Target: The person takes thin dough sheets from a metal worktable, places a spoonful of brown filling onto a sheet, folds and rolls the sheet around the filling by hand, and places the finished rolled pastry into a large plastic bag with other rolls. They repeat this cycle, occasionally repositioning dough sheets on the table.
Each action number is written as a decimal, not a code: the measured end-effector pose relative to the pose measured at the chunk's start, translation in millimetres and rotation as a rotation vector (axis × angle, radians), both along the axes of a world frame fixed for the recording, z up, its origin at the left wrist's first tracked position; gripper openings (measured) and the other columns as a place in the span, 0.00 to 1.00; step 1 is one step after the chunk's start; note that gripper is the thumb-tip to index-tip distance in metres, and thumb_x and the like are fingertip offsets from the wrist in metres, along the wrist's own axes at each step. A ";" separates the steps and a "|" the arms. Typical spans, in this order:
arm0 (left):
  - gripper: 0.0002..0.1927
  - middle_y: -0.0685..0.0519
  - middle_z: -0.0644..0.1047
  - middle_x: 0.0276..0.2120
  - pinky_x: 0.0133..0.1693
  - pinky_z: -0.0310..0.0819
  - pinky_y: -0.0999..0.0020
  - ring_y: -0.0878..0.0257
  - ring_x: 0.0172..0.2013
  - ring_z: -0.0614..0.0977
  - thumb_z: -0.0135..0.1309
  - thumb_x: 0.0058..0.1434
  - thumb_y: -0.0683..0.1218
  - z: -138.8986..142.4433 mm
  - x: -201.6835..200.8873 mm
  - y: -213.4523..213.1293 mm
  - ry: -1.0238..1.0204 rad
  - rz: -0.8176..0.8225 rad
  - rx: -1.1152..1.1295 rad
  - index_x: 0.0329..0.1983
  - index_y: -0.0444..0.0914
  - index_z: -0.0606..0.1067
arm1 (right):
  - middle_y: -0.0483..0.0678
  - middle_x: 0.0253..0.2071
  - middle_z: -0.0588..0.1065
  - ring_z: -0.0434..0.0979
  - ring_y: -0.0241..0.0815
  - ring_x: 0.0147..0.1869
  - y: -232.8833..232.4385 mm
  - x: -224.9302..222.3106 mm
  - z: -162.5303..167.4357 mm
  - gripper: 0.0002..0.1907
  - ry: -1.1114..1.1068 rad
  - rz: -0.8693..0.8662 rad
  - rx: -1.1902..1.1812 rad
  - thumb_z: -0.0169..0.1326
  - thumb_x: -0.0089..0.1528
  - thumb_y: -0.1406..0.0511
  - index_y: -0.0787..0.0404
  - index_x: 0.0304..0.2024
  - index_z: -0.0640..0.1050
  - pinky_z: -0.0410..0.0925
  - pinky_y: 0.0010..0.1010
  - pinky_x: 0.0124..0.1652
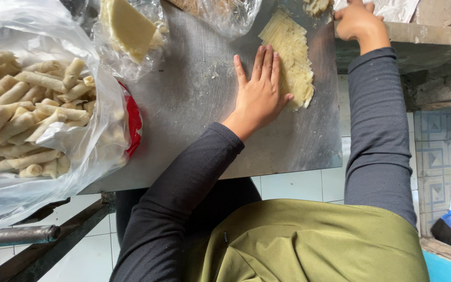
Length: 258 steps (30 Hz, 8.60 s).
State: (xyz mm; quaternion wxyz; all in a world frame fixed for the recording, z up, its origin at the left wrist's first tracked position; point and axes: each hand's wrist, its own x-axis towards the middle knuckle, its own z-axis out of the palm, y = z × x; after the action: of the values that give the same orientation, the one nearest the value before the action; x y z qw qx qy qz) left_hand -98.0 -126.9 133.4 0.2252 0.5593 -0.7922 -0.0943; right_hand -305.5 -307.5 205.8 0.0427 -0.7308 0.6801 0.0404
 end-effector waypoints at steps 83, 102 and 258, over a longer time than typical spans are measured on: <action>0.21 0.55 0.76 0.50 0.58 0.61 0.53 0.61 0.56 0.76 0.52 0.58 0.44 35.7 98.3 153.5 -0.156 0.149 -0.452 0.56 0.38 0.76 | 0.47 0.65 0.69 0.63 0.49 0.67 248.2 106.2 -4.1 0.20 -0.344 0.782 -0.371 0.60 0.59 0.66 0.38 0.51 0.84 0.53 0.46 0.61; 0.28 0.51 0.73 0.62 0.65 0.52 0.53 0.59 0.63 0.71 0.49 0.61 0.43 38.2 98.9 132.4 -0.112 0.128 -0.258 0.66 0.37 0.70 | 0.52 0.48 0.76 0.79 0.48 0.51 101.4 127.5 65.6 0.11 -0.697 0.546 -0.431 0.56 0.64 0.74 0.60 0.48 0.76 0.71 0.37 0.51; 0.14 0.40 0.78 0.43 0.39 0.76 0.51 0.41 0.40 0.81 0.56 0.64 0.39 17.4 160.4 157.0 0.542 0.579 -0.037 0.51 0.34 0.71 | 0.38 0.37 0.77 0.71 0.26 0.36 173.0 140.0 -25.8 0.11 -1.027 0.477 0.639 0.56 0.66 0.71 0.61 0.49 0.84 0.66 0.21 0.35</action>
State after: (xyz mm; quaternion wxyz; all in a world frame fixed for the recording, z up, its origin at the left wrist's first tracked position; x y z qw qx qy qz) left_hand 62.5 30.1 150.8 0.4535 0.7103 -0.5150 -0.1568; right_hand -165.5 -134.5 180.0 0.5674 -0.7394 0.3466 -0.1056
